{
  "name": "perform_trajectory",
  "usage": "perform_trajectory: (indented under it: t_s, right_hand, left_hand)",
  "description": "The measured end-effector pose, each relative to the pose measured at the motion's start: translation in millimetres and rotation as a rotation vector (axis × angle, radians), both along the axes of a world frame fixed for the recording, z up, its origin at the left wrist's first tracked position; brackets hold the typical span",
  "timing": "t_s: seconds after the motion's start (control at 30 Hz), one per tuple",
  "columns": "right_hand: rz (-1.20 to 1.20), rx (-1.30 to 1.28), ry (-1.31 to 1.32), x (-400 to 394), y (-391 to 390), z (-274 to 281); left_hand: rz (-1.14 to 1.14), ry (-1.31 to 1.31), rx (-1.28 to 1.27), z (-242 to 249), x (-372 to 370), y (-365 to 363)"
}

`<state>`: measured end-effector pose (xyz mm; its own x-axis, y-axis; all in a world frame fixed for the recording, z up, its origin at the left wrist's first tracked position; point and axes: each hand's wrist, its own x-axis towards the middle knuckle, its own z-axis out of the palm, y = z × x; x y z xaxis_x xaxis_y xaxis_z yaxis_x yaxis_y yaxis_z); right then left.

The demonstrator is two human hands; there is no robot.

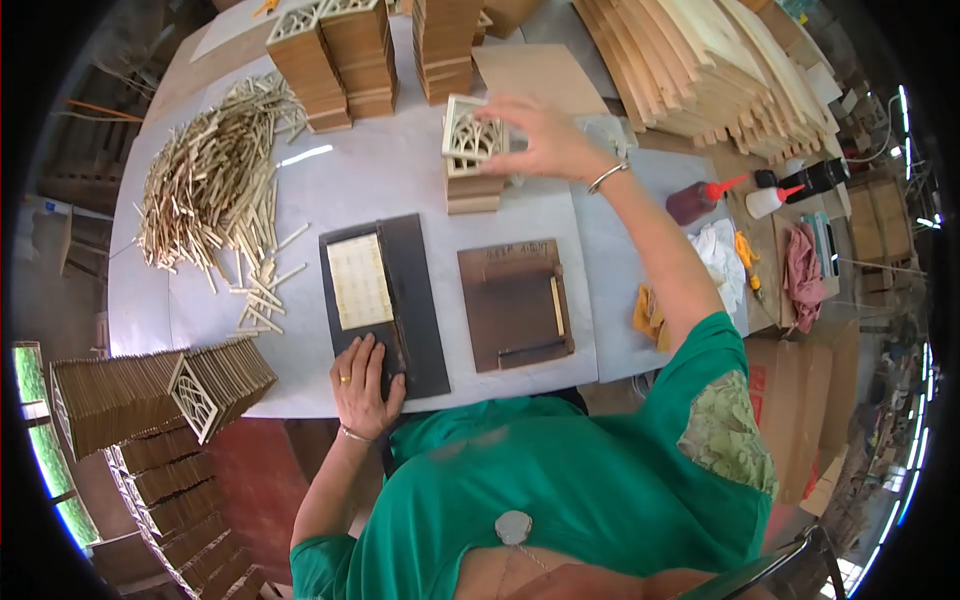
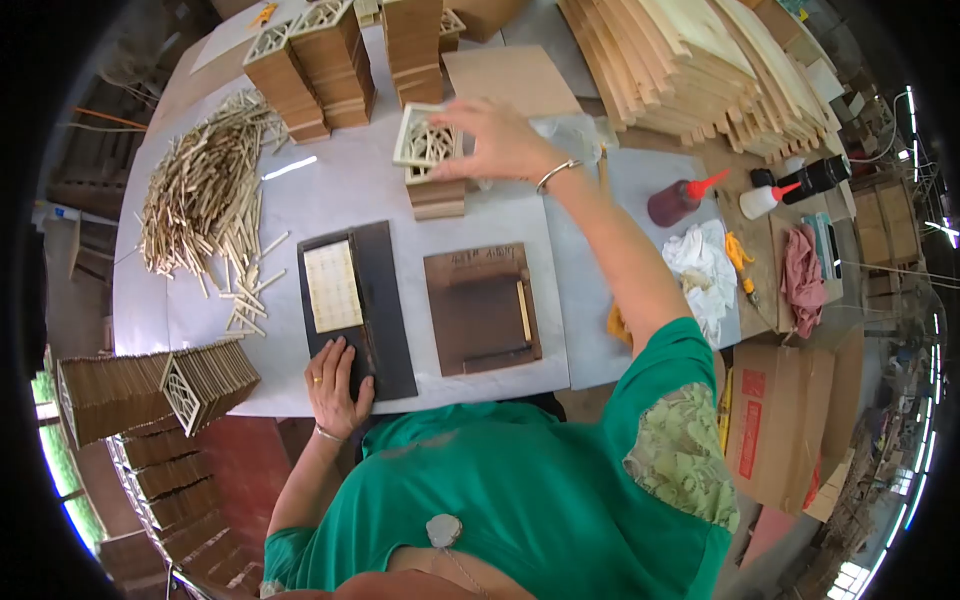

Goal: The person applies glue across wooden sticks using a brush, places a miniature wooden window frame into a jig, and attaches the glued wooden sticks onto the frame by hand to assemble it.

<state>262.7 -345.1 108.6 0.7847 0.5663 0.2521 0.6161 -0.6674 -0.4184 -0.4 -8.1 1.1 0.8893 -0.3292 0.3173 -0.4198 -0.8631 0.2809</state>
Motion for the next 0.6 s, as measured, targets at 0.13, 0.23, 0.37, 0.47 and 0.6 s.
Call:
perform_trajectory:
  t_s: [0.13, 0.23, 0.37, 0.47, 0.6]
  right_hand:
    - [0.017, 0.094, -0.075, -54.6, -15.4, 17.3]
    - [-0.013, 0.255, 0.154, -113.5, -30.9, 11.9]
    - [-0.088, 0.892, 0.930, -173.5, -44.4, -25.9]
    - [-0.052, 1.113, 0.977, -198.0, -43.6, -44.8]
    - [-0.105, 1.189, 1.028, -210.7, -38.4, -49.8]
  left_hand:
    - [-0.001, 0.011, 0.009, -0.2, -0.3, 0.4]
    - [0.001, 0.005, -0.012, -1.4, -0.3, 0.6]
    - [-0.017, -0.016, -0.149, 4.6, -3.7, -8.2]
    - [-0.048, 0.092, -0.484, 21.7, -1.6, -31.4]
    - [-0.041, 0.438, -0.803, 42.5, 6.7, -68.7]
